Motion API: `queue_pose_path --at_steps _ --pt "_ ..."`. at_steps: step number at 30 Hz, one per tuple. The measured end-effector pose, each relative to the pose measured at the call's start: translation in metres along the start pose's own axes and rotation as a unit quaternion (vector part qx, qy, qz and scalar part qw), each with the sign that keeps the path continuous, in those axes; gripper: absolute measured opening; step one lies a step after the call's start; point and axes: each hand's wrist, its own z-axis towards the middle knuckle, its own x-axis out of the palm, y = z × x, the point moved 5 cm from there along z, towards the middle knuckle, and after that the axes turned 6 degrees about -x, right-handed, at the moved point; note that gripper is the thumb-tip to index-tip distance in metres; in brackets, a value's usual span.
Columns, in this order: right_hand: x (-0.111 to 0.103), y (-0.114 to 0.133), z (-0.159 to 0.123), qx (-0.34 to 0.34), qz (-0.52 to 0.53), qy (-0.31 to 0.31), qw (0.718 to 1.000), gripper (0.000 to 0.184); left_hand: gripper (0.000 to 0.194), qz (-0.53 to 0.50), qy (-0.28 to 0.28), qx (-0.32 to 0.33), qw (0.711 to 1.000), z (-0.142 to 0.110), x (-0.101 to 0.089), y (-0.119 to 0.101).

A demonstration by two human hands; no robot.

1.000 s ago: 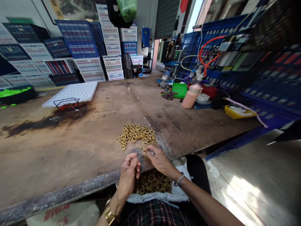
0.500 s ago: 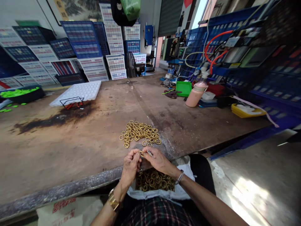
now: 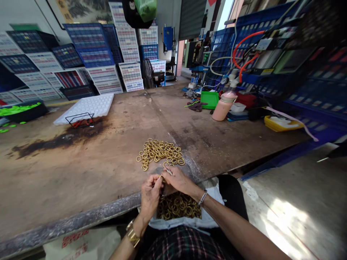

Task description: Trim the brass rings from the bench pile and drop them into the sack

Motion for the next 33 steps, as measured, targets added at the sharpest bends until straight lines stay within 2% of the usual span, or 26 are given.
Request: queue_pose_path --at_steps 8,16,19,21,24,28,33 --pt "0.001 0.000 0.004 -0.012 -0.024 -0.019 0.999 0.020 0.028 -0.075 0.112 -0.052 0.990 0.000 0.007 0.001" --pt "0.004 -0.004 0.005 -0.019 0.044 -0.004 0.999 0.026 0.024 -0.154 0.121 -0.056 0.979 -0.001 0.008 0.005" --pt "0.005 -0.002 0.006 -0.012 0.046 -0.006 0.999 0.022 0.022 -0.172 0.125 -0.047 0.976 -0.002 0.007 0.003" --pt "0.002 -0.002 0.006 0.001 0.015 -0.024 1.000 0.018 0.021 -0.184 0.120 -0.046 0.975 -0.003 0.006 0.003" --pt "-0.001 -0.002 0.002 0.000 -0.099 -0.030 0.995 0.018 0.021 -0.191 0.107 -0.048 0.974 -0.002 0.003 0.004" --pt "0.006 0.000 -0.005 -0.048 -0.253 0.037 0.965 0.016 0.023 -0.174 0.104 -0.042 0.978 -0.001 0.001 0.006" --pt "0.011 -0.002 -0.009 -0.034 -0.322 0.077 0.943 0.015 0.026 -0.127 0.097 -0.027 0.987 -0.002 0.000 0.009"
